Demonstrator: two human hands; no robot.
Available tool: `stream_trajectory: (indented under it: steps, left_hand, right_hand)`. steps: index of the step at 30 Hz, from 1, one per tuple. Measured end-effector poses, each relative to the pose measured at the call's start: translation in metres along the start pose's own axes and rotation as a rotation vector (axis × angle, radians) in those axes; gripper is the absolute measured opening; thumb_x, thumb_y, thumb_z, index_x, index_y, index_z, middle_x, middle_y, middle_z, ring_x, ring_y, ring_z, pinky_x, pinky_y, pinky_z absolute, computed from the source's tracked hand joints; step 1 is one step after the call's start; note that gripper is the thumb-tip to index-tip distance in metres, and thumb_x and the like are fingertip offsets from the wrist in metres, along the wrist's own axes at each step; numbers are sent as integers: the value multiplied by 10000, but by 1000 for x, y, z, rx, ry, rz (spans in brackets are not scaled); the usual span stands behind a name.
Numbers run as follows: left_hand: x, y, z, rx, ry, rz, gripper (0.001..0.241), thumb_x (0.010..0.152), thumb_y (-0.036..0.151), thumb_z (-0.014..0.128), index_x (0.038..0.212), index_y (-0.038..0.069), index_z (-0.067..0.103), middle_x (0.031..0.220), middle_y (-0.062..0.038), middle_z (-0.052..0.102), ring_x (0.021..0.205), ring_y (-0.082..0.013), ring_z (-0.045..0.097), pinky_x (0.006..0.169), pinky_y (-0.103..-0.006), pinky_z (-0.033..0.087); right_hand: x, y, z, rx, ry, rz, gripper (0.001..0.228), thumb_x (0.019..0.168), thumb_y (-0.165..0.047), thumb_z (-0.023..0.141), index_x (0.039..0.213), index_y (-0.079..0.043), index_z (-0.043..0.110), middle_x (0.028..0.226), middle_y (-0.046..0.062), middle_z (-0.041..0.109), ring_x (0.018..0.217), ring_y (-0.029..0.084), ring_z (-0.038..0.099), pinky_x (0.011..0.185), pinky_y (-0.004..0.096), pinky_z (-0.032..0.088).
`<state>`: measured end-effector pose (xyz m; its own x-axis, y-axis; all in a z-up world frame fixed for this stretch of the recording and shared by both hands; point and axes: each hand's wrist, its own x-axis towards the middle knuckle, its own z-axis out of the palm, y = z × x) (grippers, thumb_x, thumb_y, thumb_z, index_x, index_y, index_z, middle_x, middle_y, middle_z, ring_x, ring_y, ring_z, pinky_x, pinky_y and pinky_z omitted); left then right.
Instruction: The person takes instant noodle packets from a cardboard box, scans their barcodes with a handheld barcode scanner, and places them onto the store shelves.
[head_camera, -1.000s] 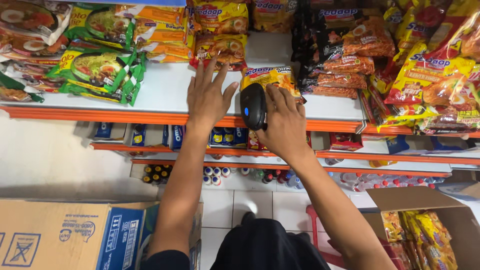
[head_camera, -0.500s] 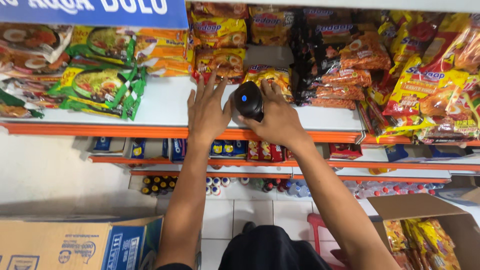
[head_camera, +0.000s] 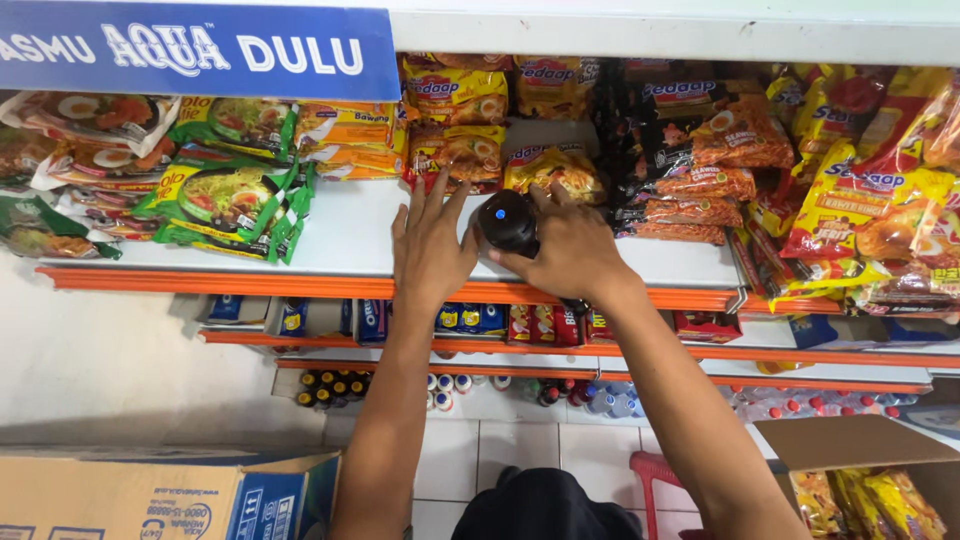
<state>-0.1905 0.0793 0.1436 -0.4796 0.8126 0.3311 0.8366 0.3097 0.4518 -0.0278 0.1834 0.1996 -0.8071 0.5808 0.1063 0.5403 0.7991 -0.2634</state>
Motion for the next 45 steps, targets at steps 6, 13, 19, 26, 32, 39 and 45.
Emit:
stream_trajectory:
  steps: [6,13,19,26,32,39,45]
  left_hand:
    - [0,0,0,-12,7,-11,651,860,245,701,1481,149,532,1625,-122,362,1496,-396,290,1189,-569,234]
    - [-3,-3,3,-14,45,1,555,916,294,667,1446,156,582,1623,-132,382,1490,-399,314,1191,-576,250]
    - [-2,-4,7,-35,51,26,487,963,345,632,1406,144,630,1600,-171,396,1486,-429,309,1181,-612,239]
    - [0,-4,4,-42,63,34,487,944,348,643,1390,152,640,1594,-178,397,1489,-430,295,1171,-617,238]
    - [-5,1,0,-52,83,73,481,922,305,655,1378,151,649,1567,-190,435,1452,-441,322,1134,-624,249]
    - [-56,32,21,-516,396,271,142,1008,113,660,1105,63,750,1099,-103,762,1050,-272,725,927,-388,554]
    - [-124,123,108,-815,153,481,101,985,73,664,1053,34,729,1012,-125,761,926,-249,738,822,-357,563]
  right_hand:
    - [20,-10,1,-103,-108,79,839,807,-677,682,1316,-14,615,1586,206,352,1493,427,269,1092,669,310]
    - [-5,-7,4,106,79,124,631,776,-593,711,1228,-155,737,1380,163,633,1268,359,617,1084,507,468]
    - [11,12,-12,385,-26,80,683,772,-572,722,1309,-152,679,1204,203,712,1127,389,670,956,435,515]
    - [28,22,-3,312,-195,170,684,797,-624,700,1288,-148,712,1164,252,721,1147,392,672,974,431,518]
    - [15,24,9,564,-106,117,644,812,-552,739,1266,-97,704,1159,197,722,1098,323,694,931,384,519]
    - [-80,58,24,1274,-84,8,504,909,-250,777,1344,-39,633,1267,128,728,1128,220,685,994,382,541]
    - [-220,128,84,1590,110,138,521,901,-99,756,1376,1,569,1231,115,689,1088,237,687,990,430,537]
